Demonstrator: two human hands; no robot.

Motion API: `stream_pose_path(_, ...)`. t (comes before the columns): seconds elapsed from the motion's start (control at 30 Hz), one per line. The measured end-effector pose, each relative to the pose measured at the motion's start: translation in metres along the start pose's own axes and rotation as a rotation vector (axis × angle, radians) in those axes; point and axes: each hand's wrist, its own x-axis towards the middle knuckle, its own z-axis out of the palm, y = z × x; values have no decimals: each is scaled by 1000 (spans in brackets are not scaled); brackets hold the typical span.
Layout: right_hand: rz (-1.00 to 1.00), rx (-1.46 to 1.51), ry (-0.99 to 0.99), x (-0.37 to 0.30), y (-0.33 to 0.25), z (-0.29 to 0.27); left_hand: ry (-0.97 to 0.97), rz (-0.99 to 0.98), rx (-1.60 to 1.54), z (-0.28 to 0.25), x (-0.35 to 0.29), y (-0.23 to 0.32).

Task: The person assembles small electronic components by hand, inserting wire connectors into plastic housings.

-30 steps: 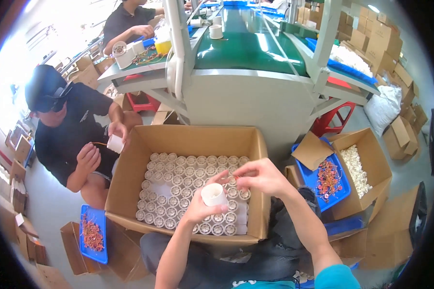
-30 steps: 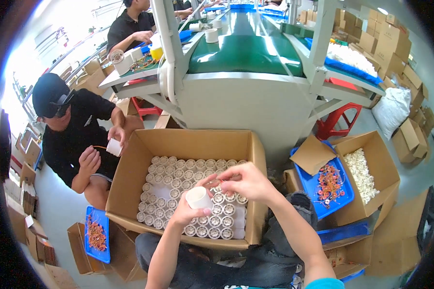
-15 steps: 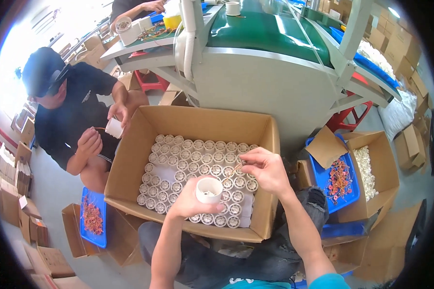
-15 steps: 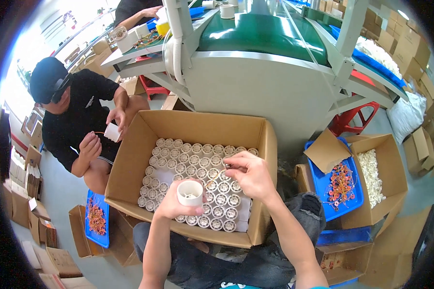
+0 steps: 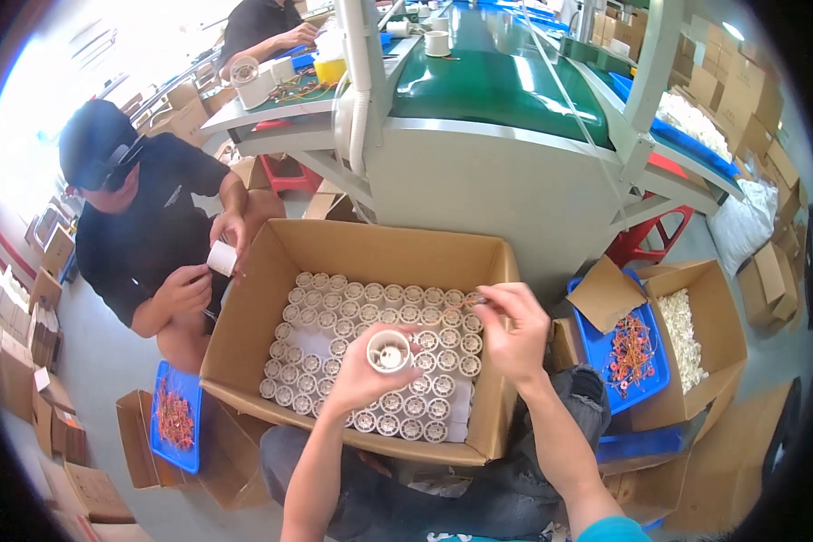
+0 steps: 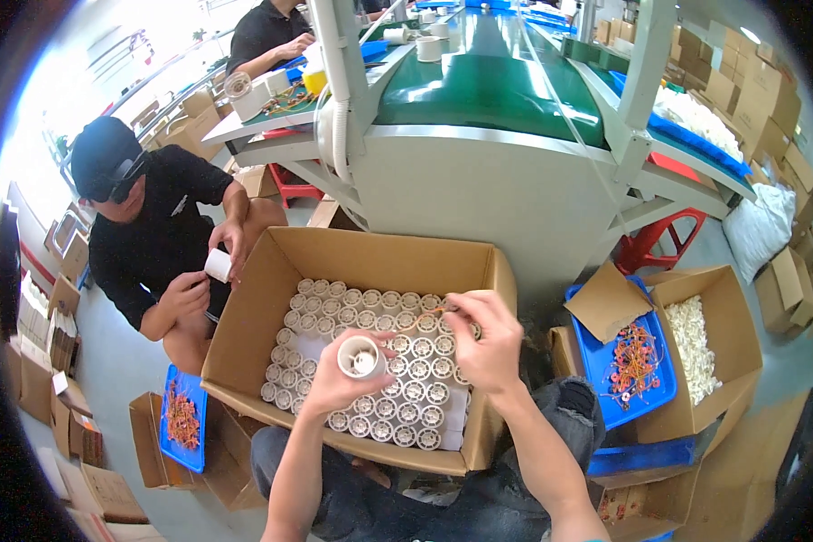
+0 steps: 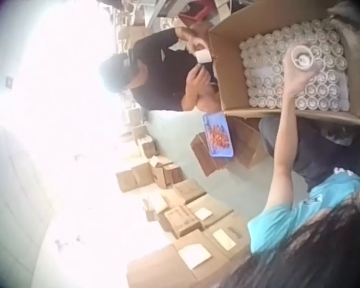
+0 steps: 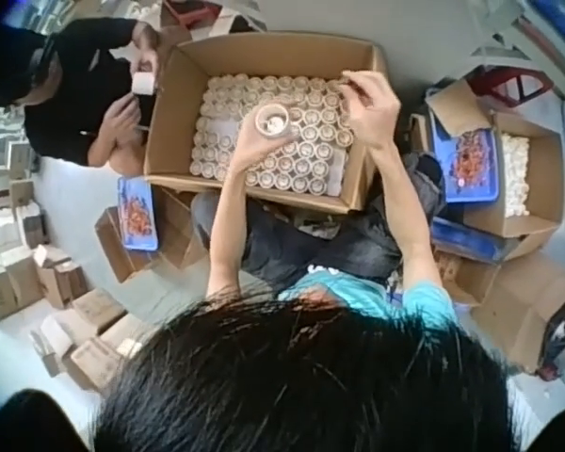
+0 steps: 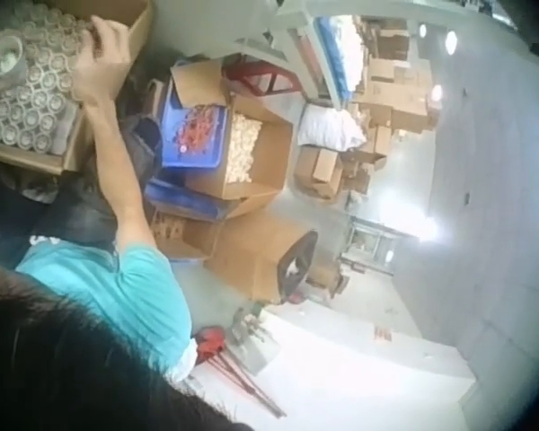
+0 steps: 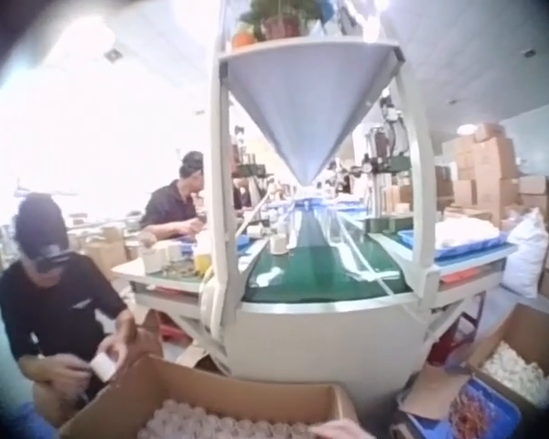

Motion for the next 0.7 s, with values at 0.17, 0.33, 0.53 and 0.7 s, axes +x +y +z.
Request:
stream_pose_path(0.17,-178,2,96,-10,-36,-5,253,380,530,10,5,-12)
stream_pose_path(0.33,-263,40,37,-16,-38,11,312,466,535,13,7,-20)
stream_pose_path(0.53,-296,10,6,-23,-35,15,377,547,606,20,10,-21)
stream_pose_path(0.7,-285,-19,-21,-27,-36,16,388,534,629,19,8,-21)
